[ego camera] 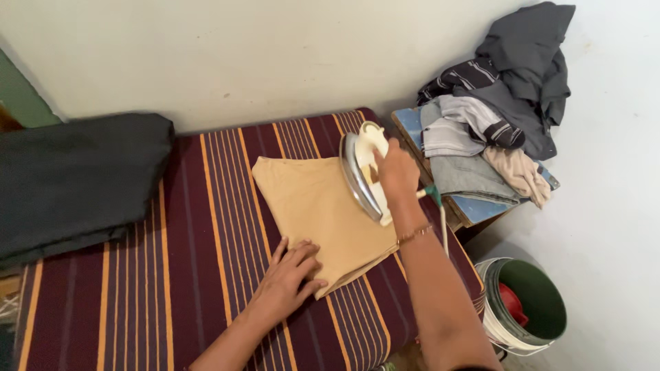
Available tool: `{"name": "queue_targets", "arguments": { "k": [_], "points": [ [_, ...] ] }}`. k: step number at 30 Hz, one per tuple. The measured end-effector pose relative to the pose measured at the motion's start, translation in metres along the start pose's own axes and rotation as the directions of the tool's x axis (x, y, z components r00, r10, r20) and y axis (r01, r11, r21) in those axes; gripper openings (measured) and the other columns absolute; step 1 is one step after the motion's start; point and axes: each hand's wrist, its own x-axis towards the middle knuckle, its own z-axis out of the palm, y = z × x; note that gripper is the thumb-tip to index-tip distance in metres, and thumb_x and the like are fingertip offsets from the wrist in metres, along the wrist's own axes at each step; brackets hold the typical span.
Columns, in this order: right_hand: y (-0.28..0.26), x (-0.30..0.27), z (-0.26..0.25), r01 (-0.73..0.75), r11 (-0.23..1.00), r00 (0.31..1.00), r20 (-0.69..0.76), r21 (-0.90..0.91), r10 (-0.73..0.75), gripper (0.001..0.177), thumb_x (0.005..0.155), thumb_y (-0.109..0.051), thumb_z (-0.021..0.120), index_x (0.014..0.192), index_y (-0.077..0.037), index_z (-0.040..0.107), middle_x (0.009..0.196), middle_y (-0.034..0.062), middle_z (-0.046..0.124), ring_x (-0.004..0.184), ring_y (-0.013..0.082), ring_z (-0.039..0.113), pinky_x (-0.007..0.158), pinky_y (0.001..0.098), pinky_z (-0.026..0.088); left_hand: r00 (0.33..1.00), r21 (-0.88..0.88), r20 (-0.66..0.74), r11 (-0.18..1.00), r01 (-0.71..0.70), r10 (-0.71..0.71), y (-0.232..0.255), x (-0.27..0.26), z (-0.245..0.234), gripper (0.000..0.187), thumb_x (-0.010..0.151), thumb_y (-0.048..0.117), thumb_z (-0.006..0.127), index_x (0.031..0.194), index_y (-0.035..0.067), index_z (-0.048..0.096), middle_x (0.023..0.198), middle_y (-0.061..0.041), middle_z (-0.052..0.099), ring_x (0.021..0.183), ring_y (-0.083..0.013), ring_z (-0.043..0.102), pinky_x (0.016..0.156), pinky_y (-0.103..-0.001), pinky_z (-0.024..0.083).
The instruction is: The person irons a pair of tan trousers on a padded surface, smoothing the fabric with one hand while moving the iron with the other, then folds the trousers and places them on a pile of clothes.
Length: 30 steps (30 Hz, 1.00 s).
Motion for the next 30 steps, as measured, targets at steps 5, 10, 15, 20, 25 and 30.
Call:
{"name": "queue_targets", "arguments": {
  "k": [5,10,15,20,25,30],
  "points": [
    [0.015,0.016,0.006,0.115,0.991,0.991,0.060,0.069,-0.119,0.047,0.095,-0.044,0.066,0.114,-0.001,0.058,0.100,0.0281,0.071,0.099,0.0471,0.067,0.085,0.0561,0.053,0.999,0.086,0.008,0.996,0.032,-0.033,-0.001,-0.002,-0.008,0.036,0.088,0.039,0.072,0.110,0.010,0.068,0.141,-0.009,0.054,0.144,-0.0262,0.037,0.120,-0.062,0.011],
    [0.044,-0.043,-0.024,0.271,0.954,0.947,0.144,0.127,-0.289,0.059,0.092,-0.045,0.068,0.129,-0.001,0.055,0.102,0.0315,0.069,0.098,0.0492,0.066,0.084,0.0553,0.053,0.994,0.083,0.039,0.992,0.095,-0.099,0.001,-0.006,-0.006,0.035,0.089,0.038,0.070,0.112,0.011,0.066,0.143,-0.008,0.053,0.146,-0.0254,0.035,0.121,-0.061,0.009],
    [0.049,-0.122,-0.077,0.138,0.983,0.946,0.280,0.118,-0.166,0.057,0.091,-0.051,0.063,0.128,-0.007,0.056,0.094,0.0277,0.072,0.091,0.0460,0.069,0.080,0.0544,0.054,0.998,0.055,-0.021,0.996,0.064,-0.063,0.001,-0.008,0.000,0.034,0.090,0.034,0.069,0.113,0.009,0.065,0.141,-0.012,0.054,0.144,-0.0288,0.037,0.120,-0.060,0.013],
    [0.021,-0.122,-0.077,0.047,0.998,0.970,0.242,-0.029,-0.038,0.051,0.094,-0.051,0.060,0.125,-0.011,0.057,0.091,0.0249,0.072,0.090,0.0453,0.069,0.078,0.0569,0.053,0.996,0.043,-0.042,0.996,0.083,-0.081,0.003,-0.002,0.007,0.033,0.089,0.030,0.072,0.112,0.007,0.064,0.135,-0.014,0.055,0.142,-0.0309,0.040,0.121,-0.059,0.016],
    [0.005,-0.061,-0.045,0.065,0.997,0.989,0.127,0.046,-0.071,0.045,0.096,-0.048,0.060,0.120,-0.011,0.060,0.093,0.0229,0.073,0.091,0.0450,0.069,0.079,0.0570,0.054,0.995,0.016,-0.047,0.996,0.086,-0.085,0.004,-0.002,0.006,0.031,0.089,0.029,0.072,0.111,0.008,0.066,0.136,-0.013,0.055,0.143,-0.0303,0.039,0.121,-0.059,0.016],
    [0.005,-0.018,-0.016,0.114,0.991,0.990,0.079,0.076,-0.120,0.045,0.095,-0.048,0.063,0.116,-0.008,0.062,0.095,0.0245,0.072,0.094,0.0453,0.068,0.080,0.0564,0.054,0.988,0.037,0.049,0.989,0.143,-0.145,0.004,0.002,0.001,0.034,0.090,0.035,0.071,0.116,0.013,0.067,0.140,-0.009,0.053,0.145,-0.0273,0.036,0.122,-0.062,0.009]
  ]
}}
